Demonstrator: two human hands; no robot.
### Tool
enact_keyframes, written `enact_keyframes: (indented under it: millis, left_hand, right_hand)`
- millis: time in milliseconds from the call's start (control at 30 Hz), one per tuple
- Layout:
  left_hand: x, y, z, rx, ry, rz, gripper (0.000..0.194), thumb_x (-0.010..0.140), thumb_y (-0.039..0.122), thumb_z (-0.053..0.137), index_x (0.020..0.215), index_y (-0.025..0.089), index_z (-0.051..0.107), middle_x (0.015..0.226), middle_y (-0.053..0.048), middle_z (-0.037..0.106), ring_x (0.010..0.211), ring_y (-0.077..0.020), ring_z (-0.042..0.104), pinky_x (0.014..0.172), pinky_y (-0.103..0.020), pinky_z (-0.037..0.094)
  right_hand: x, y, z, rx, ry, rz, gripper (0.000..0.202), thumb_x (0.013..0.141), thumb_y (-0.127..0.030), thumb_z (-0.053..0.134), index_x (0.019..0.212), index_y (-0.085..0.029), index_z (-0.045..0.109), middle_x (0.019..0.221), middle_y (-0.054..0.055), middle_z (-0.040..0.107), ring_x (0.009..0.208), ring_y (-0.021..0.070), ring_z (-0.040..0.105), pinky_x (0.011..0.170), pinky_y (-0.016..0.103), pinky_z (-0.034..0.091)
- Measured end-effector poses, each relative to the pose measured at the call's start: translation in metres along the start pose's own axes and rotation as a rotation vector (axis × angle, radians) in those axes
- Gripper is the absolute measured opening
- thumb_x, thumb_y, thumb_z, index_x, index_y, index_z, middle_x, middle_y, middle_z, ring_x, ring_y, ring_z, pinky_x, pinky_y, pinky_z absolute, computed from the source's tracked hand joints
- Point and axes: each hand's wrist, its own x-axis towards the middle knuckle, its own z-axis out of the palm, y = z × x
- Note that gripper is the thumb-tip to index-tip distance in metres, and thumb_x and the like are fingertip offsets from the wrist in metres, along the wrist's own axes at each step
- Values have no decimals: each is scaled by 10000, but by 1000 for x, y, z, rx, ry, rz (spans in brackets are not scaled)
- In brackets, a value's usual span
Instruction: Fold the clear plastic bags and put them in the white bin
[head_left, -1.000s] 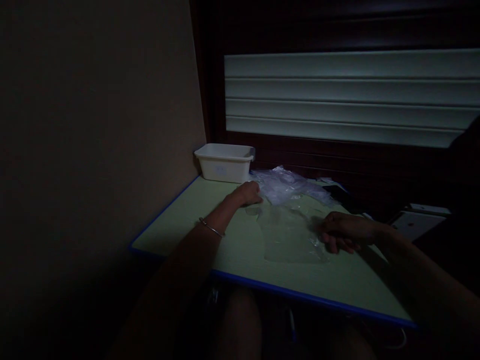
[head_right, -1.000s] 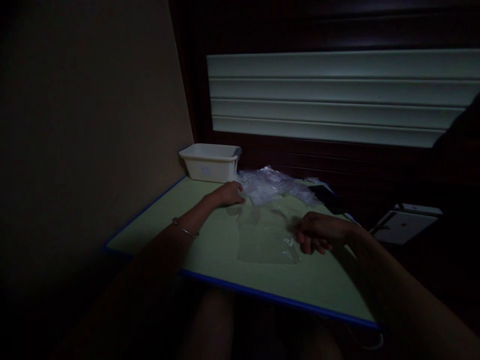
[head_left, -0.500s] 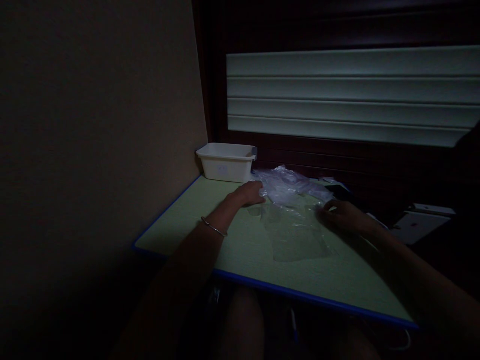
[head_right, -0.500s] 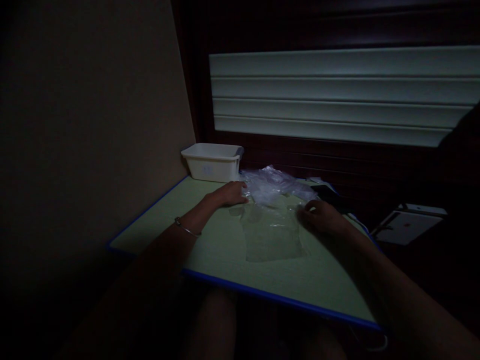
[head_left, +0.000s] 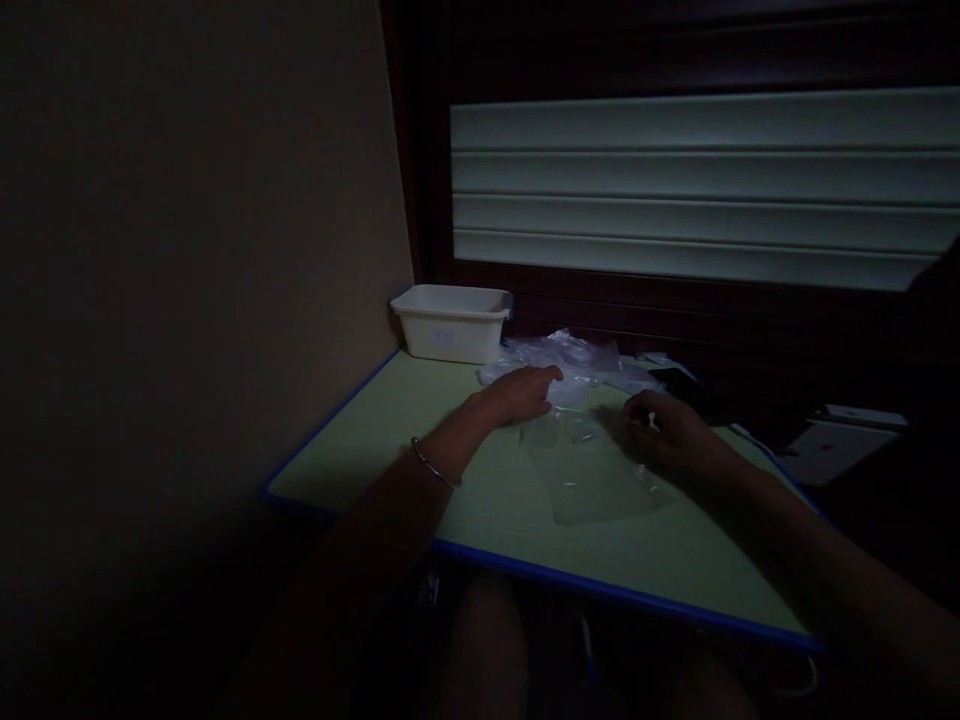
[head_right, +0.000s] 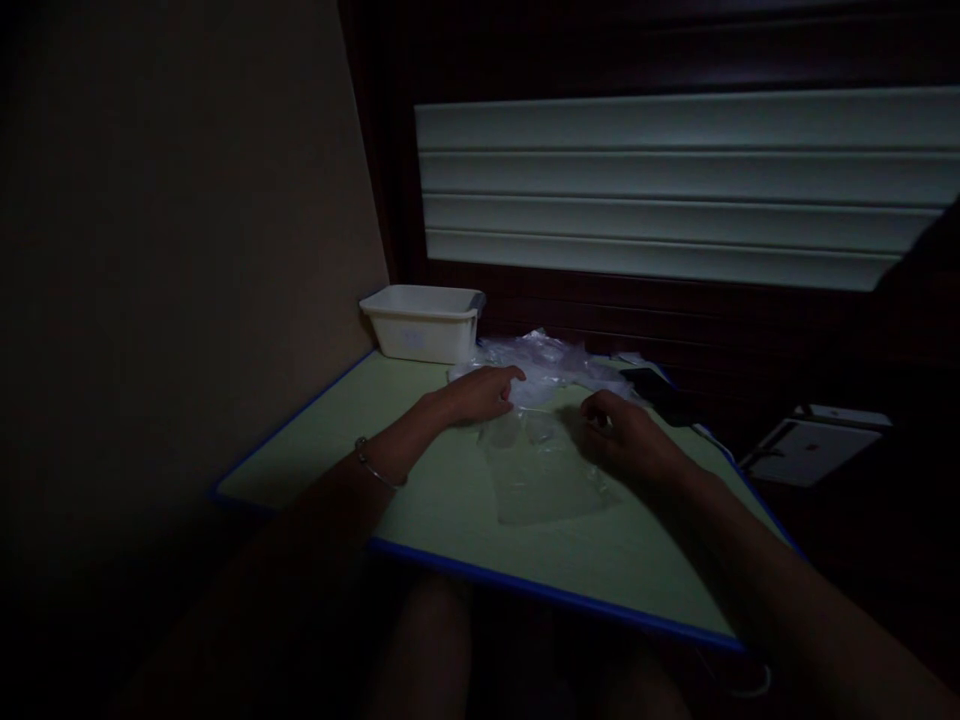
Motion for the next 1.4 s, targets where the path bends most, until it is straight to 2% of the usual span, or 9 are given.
enact_keyframes:
  millis: [267, 467, 800, 933, 1000, 1100, 1200, 1300, 1400]
  left_hand:
    - [3, 0, 10, -30, -38, -6, 426, 839, 265, 555, 1248, 145, 552, 1063, -76, 673, 974, -207, 609, 839, -302, 447]
    - [-1, 7, 6, -21, -21, 54, 390, 878, 341, 540, 1208, 140, 594, 1141, -105, 645, 1056, -215, 583, 924, -317, 434]
    - [-2, 8, 7, -42, -73, 200, 311, 852, 359, 594, 1073, 170, 704, 1089, -111, 678, 1043, -230, 586, 946, -355, 425]
    - [-1, 10, 8, -22, -75, 219, 291, 869, 353, 575, 1075, 204, 716, 1086, -91, 681, 1052, -226, 573, 975, -360, 407]
    - [-1, 11, 7, -3, -86, 216, 298, 878, 357, 564, 1099, 219, 710, 1107, -86, 669, 1064, -223, 562, 985, -359, 402]
    - [-2, 13, 8, 20, -92, 207, 327, 889, 371, 547, 1128, 210, 701, 1142, -106, 645, 1074, -230, 549, 977, -360, 405]
    - [-2, 13, 9, 16, -82, 220, 352, 894, 390, 535, 1149, 205, 693, 1134, -119, 636, 1072, -234, 545, 973, -358, 402]
    - [-1, 13, 10, 6, -95, 231, 352, 895, 403, 536, 1148, 212, 691, 1133, -112, 635, 1066, -231, 548, 980, -358, 393]
    - [-1, 15, 8, -27, -56, 228, 376, 916, 398, 503, 1174, 181, 669, 1152, -121, 627, 1087, -229, 538, 995, -353, 382]
  right_hand:
    - [2, -1, 2, -74, -132, -106, 207, 871, -308, 504, 917, -184, 663, 928, 108, 667, 795, 214, 637, 738, 319, 497]
    - [2, -4, 1, -85, -132, 74, 318, 880, -376, 491, 1056, -183, 672, 956, 109, 733, 754, 232, 673, 661, 307, 484]
    - [1, -18, -7, -198, -160, 188, 359, 847, -500, 517, 724, -218, 701, 697, 97, 721, 606, 225, 638, 536, 301, 378]
    - [0, -20, -7, -245, -126, 252, 377, 874, -505, 474, 851, -214, 713, 717, 94, 716, 591, 226, 635, 514, 307, 369]
    - [0, -21, -7, -184, -86, 214, 356, 875, -449, 478, 1010, -203, 697, 801, 98, 728, 653, 233, 648, 567, 315, 426]
    - [0, -23, -5, -93, -80, -54, 368, 831, -341, 532, 1140, -182, 652, 994, 122, 705, 880, 264, 646, 780, 363, 485]
    - [2, -27, -1, -95, -109, -265, 429, 805, -300, 574, 1220, -193, 606, 1138, 139, 645, 1074, 303, 574, 918, 440, 449]
    - [3, -28, 6, -106, -72, -262, 291, 861, -310, 541, 1105, -202, 657, 1131, 143, 634, 1059, 294, 575, 913, 444, 454]
    - [5, -25, 12, -38, 2, -153, 245, 913, -327, 479, 972, -197, 677, 1042, 124, 667, 975, 254, 613, 877, 384, 477]
